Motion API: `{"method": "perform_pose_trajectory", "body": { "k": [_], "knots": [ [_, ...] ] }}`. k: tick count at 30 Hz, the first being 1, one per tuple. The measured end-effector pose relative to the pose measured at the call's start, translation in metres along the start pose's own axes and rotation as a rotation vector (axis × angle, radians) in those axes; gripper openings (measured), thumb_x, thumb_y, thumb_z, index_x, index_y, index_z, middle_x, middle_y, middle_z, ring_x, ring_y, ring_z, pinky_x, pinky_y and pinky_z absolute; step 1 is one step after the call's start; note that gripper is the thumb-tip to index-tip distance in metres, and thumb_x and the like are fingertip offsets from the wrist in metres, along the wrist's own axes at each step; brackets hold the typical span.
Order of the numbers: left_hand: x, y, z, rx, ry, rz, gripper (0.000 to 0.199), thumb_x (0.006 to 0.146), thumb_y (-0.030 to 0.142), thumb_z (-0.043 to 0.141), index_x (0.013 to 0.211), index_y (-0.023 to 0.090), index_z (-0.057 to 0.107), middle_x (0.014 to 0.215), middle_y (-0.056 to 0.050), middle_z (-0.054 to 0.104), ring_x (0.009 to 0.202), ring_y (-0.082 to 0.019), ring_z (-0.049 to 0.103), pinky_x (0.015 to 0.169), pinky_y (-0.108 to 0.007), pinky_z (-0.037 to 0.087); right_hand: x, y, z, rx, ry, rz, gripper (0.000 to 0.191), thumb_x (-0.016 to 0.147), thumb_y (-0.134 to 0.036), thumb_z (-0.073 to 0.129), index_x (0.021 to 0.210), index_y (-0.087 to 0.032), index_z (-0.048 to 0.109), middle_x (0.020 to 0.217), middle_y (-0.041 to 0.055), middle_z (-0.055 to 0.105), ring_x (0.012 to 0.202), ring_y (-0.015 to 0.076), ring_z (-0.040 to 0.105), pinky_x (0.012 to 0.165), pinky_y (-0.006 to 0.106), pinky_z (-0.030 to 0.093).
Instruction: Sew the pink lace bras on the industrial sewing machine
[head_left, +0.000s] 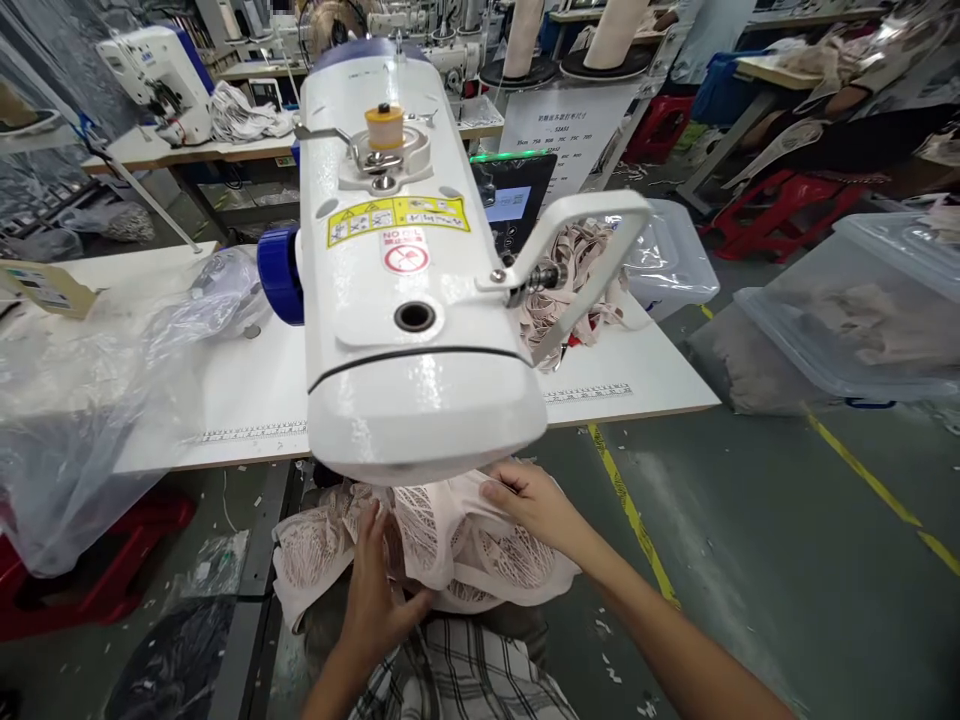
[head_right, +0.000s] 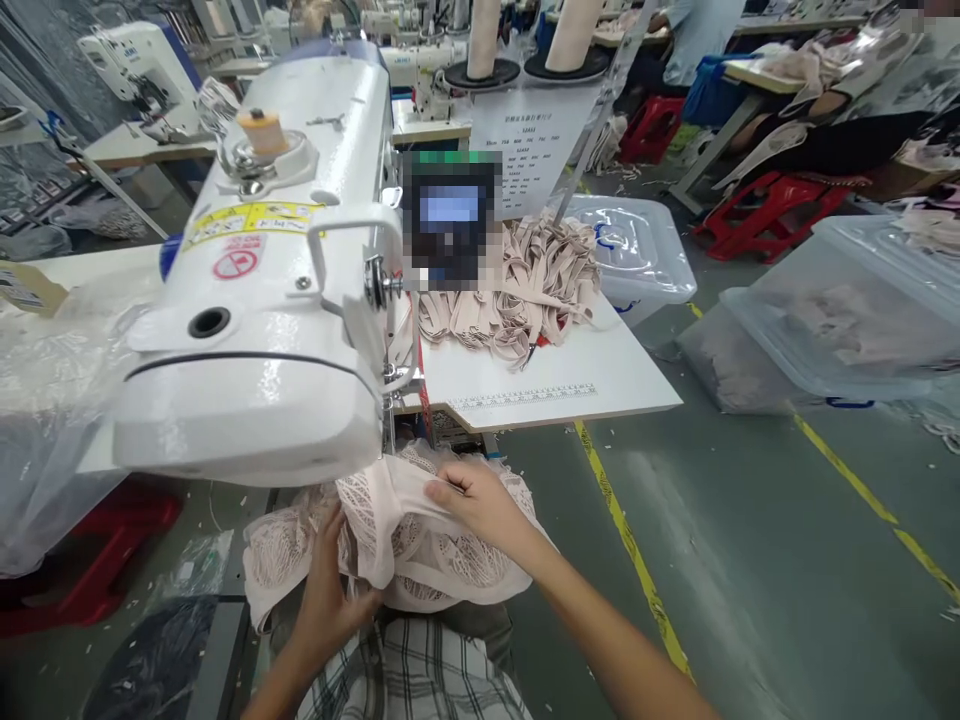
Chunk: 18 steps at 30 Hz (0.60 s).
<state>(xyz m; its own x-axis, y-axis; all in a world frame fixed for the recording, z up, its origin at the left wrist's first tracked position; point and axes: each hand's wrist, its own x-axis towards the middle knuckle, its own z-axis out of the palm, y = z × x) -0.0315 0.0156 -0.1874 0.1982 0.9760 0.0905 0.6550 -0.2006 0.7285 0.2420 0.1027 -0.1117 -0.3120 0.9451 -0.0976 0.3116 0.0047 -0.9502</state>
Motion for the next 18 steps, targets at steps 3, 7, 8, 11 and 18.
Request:
{"method": "perform_pose_trajectory", "body": {
  "k": [3, 7, 8, 11, 18],
  "knots": [
    [-0.01, -0.006, 0.023, 0.079, 0.027, -0.009, 0.087, 0.084, 0.039, 0.067, 0.153, 0.024, 0.015, 0.159, -0.019, 0.019, 0.147, -0.038, 0.019, 0.115, -0.061, 0.029, -0.005, 0.004, -0.001, -0.008, 0.004, -0.008, 0.055, 0.093, -0.064, 0.046, 0.062, -0.021, 0.034, 0.06, -0.0045, 0.033, 0.055, 0.0116, 0.033, 0.054, 0.026, 0.023],
    [-0.016, -0.019, 0.034, 0.113, 0.042, -0.041, 0.066, 0.09, 0.021, 0.052, 0.149, 0.025, 0.024, 0.156, -0.017, 0.027, 0.145, -0.033, 0.028, 0.113, -0.058, 0.036, -0.01, 0.006, -0.001, -0.01, 0.026, -0.015, 0.055, 0.093, -0.065, 0.046, 0.062, -0.02, 0.036, 0.06, -0.0043, 0.034, 0.056, 0.0121, 0.035, 0.054, 0.026, 0.024],
    [-0.017, -0.025, 0.032, 0.115, 0.031, -0.05, 0.063, 0.089, 0.017, 0.049, 0.148, 0.024, 0.028, 0.155, -0.016, 0.03, 0.144, -0.032, 0.03, 0.111, -0.057, 0.038, -0.01, 0.005, 0.0, -0.012, 0.032, -0.014, 0.054, 0.092, -0.066, 0.046, 0.064, -0.02, 0.04, 0.061, -0.0038, 0.036, 0.057, 0.0125, 0.037, 0.054, 0.026, 0.025],
    [-0.011, -0.046, 0.016, 0.13, 0.039, -0.039, 0.061, 0.083, 0.006, 0.042, 0.141, 0.024, 0.042, 0.149, -0.014, 0.043, 0.138, -0.031, 0.042, 0.107, -0.054, 0.045, -0.01, -0.001, 0.001, -0.03, 0.032, -0.011, 0.051, 0.092, -0.066, 0.046, 0.071, -0.019, 0.049, 0.066, -0.0017, 0.045, 0.061, 0.014, 0.042, 0.055, 0.026, 0.029],
    [-0.012, -0.024, -0.037, 0.289, 0.319, 0.038, 0.049, 0.088, 0.01, 0.042, 0.132, 0.025, 0.057, 0.143, -0.01, 0.054, 0.142, -0.03, 0.037, 0.115, -0.058, 0.034, -0.062, 0.008, -0.04, -0.299, 0.09, 0.131, 0.054, 0.09, -0.065, 0.043, 0.059, -0.021, 0.046, 0.06, 0.0018, 0.049, 0.057, 0.0188, 0.049, 0.051, 0.03, 0.038]
  ]
}}
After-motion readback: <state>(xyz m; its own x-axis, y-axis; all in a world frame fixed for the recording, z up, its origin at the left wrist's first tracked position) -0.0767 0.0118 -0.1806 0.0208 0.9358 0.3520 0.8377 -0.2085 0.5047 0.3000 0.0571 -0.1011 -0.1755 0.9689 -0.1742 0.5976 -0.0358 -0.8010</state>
